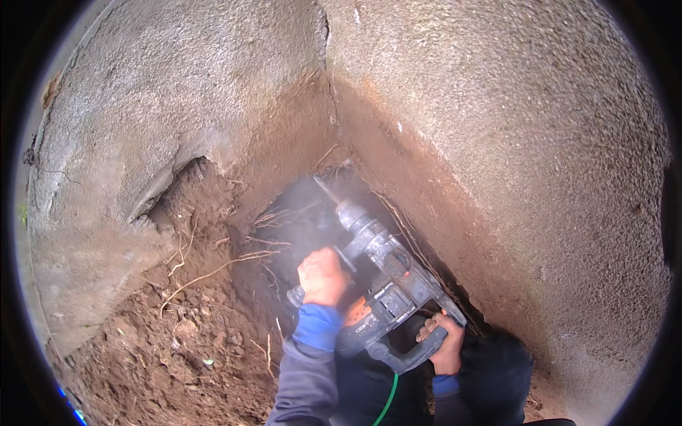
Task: The person uses a jackhammer to break concrete and soil inside a pit, then switches to a shovel to clear debris. The person repeatedly alternates between drilling and shoveling to remove material from the pit.
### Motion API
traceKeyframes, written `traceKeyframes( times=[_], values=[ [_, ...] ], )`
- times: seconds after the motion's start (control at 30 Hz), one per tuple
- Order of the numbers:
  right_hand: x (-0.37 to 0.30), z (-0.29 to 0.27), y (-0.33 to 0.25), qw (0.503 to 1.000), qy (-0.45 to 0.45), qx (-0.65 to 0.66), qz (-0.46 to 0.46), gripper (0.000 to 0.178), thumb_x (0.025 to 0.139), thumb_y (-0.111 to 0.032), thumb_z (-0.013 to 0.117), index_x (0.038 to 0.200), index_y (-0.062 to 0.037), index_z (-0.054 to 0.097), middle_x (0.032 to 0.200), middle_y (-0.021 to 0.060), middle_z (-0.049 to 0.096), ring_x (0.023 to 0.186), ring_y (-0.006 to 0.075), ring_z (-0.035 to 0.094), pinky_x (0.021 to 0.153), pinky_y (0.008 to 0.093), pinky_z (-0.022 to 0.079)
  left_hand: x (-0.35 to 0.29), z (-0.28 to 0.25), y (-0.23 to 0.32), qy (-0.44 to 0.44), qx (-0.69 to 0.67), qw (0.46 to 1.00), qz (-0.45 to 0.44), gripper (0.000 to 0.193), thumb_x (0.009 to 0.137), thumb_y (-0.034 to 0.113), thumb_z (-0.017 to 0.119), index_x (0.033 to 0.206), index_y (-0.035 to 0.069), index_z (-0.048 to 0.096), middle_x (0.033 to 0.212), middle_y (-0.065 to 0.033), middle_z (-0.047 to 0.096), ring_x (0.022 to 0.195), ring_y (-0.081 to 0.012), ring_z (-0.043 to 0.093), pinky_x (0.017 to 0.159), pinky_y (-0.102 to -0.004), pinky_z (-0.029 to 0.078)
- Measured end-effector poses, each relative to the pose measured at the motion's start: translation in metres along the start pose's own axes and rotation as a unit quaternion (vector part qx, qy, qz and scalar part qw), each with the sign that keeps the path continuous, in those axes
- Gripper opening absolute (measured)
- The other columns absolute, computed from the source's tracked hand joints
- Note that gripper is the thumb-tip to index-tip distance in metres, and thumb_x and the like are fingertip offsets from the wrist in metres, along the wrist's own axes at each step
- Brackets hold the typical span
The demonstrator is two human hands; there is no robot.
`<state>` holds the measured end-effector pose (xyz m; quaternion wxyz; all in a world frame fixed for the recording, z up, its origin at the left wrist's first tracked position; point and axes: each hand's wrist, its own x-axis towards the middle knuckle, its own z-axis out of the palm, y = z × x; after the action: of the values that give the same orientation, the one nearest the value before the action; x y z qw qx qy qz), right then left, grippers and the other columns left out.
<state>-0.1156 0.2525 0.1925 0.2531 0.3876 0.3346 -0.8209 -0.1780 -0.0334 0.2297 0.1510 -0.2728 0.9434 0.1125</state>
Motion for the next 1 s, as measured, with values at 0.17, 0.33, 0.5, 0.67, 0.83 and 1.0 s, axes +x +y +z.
traceKeyframes(
  times=[0.17, 0.33, 0.5, 0.67, 0.83, 1.0],
  values=[
    [-0.009, 0.014, -0.001, 0.999, 0.016, -0.022, -0.037, 0.018, 0.086, -0.008, 0.066, 0.098, -0.0122, 0.054, 0.069, 0.0067, 0.052, 0.056, 0.0231, 0.054, 0.052, 0.0406, 0.049, 0.006, -0.004, -0.002, -0.060, -0.037, 0.997, -0.040, 0.029, 0.066, 0.021, 0.080, 0.087, 0.001, 0.077, 0.095, -0.0227, 0.075, 0.095, -0.0376, 0.074, 0.085, -0.0438, 0.060],
    [-0.021, 0.035, -0.003, 0.995, 0.018, -0.036, -0.087, 0.017, 0.086, -0.003, 0.065, 0.097, -0.0096, 0.053, 0.069, 0.0083, 0.054, 0.057, 0.0233, 0.056, 0.051, 0.0406, 0.050, 0.012, 0.002, -0.010, -0.060, -0.042, 0.996, -0.048, 0.031, 0.069, 0.024, 0.081, 0.087, -0.001, 0.077, 0.095, -0.0242, 0.074, 0.095, -0.0384, 0.074, 0.085, -0.0444, 0.059],
    [-0.035, 0.061, -0.008, 0.979, -0.019, -0.125, -0.159, 0.017, 0.085, 0.004, 0.063, 0.101, -0.0005, 0.062, 0.068, 0.0105, 0.059, 0.056, 0.0225, 0.059, 0.053, 0.0382, 0.051, 0.023, 0.013, -0.025, -0.060, -0.141, 0.986, -0.071, 0.031, 0.075, 0.030, 0.078, 0.089, 0.002, 0.078, 0.096, -0.0253, 0.073, 0.095, -0.0426, 0.071, 0.081, -0.0465, 0.059],
    [-0.072, 0.107, -0.017, 0.906, -0.045, -0.329, -0.263, 0.018, 0.080, 0.000, 0.072, 0.096, 0.0079, 0.070, 0.076, 0.0136, 0.070, 0.064, 0.0214, 0.067, 0.061, 0.0357, 0.054, 0.031, 0.051, -0.045, -0.051, -0.411, 0.910, 0.008, 0.023, 0.075, 0.016, 0.077, 0.093, 0.002, 0.076, 0.087, -0.0159, 0.075, 0.085, -0.0289, 0.074, 0.077, -0.0423, 0.058],
    [-0.097, 0.156, -0.041, 0.776, -0.095, -0.507, -0.362, 0.025, 0.073, -0.007, 0.079, 0.094, 0.0052, 0.071, 0.081, 0.0148, 0.075, 0.073, 0.0209, 0.073, 0.068, 0.0344, 0.055, 0.040, 0.157, -0.055, -0.025, -0.660, 0.750, -0.036, 0.061, 0.076, -0.007, 0.067, 0.134, 0.003, 0.052, 0.121, -0.0112, 0.061, 0.109, -0.0248, 0.061, 0.097, -0.0378, 0.050],
    [-0.108, 0.163, -0.060, 0.798, -0.097, -0.480, -0.351, 0.025, 0.075, -0.008, 0.076, 0.098, 0.0008, 0.074, 0.081, 0.0162, 0.075, 0.074, 0.0205, 0.073, 0.067, 0.0346, 0.055, 0.071, 0.274, -0.062, 0.093, -0.639, 0.763, -0.034, 0.049, 0.087, 0.005, 0.059, 0.135, 0.002, 0.052, 0.125, -0.0142, 0.061, 0.116, -0.0268, 0.059, 0.102, -0.0402, 0.047]
  ],
)
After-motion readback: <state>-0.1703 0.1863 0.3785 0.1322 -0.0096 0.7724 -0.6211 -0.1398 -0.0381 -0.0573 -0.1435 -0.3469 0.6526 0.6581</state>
